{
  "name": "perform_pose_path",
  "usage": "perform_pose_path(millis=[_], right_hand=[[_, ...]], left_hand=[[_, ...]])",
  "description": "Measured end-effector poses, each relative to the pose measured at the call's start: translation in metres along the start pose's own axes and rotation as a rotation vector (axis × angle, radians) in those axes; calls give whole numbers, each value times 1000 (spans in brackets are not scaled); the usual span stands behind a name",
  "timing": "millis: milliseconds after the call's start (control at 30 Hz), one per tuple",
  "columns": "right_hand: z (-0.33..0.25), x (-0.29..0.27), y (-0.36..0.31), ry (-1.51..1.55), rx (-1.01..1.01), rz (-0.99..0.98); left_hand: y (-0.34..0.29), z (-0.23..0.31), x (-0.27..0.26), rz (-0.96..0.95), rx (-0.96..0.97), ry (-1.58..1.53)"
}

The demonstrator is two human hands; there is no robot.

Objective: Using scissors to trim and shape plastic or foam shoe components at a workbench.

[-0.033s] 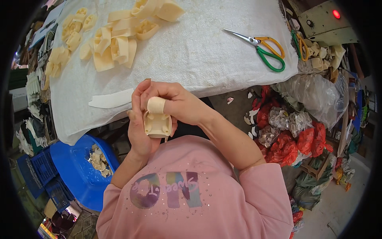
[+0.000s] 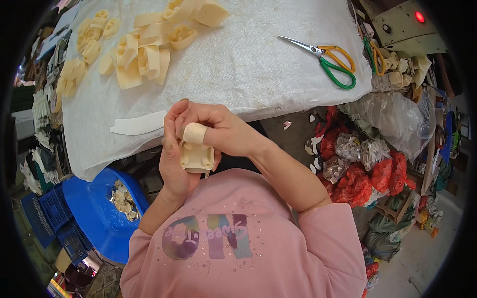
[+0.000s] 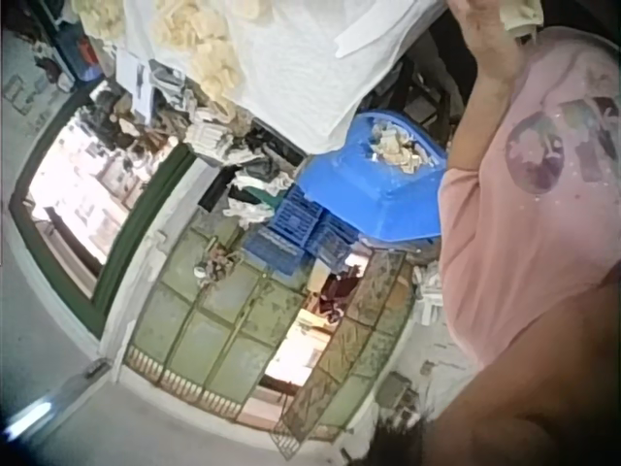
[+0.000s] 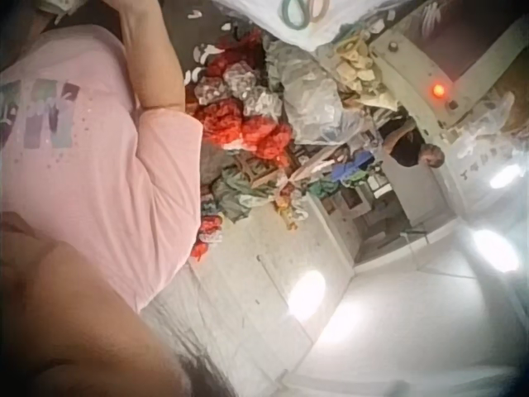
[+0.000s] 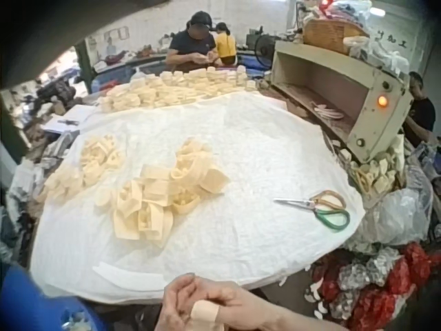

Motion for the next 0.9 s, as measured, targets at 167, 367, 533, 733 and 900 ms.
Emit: perform_pose_path(millis=[167, 367, 533, 733, 900], right_hand=[[3, 13, -3, -304, -235, 134], [4, 25, -5, -572, -392, 282], [6, 31, -8, -505, -329, 304], [13, 27, -7, 60, -173, 174], [11, 27, -5, -258, -382, 197]], left_hand=[[-1, 7, 6, 81, 50, 5], [2, 12, 6, 193, 123, -106], [1, 12, 2, 197, 172, -93], [7, 8, -2, 154, 178, -248], [6, 3, -2, 206, 159, -182]])
Point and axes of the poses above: each hand's wrist, its own y-axis towards the middle knuckle, its own x-axis out of the palm, z = x × y, the point moved 3 cm from there along y, towards the middle knuckle
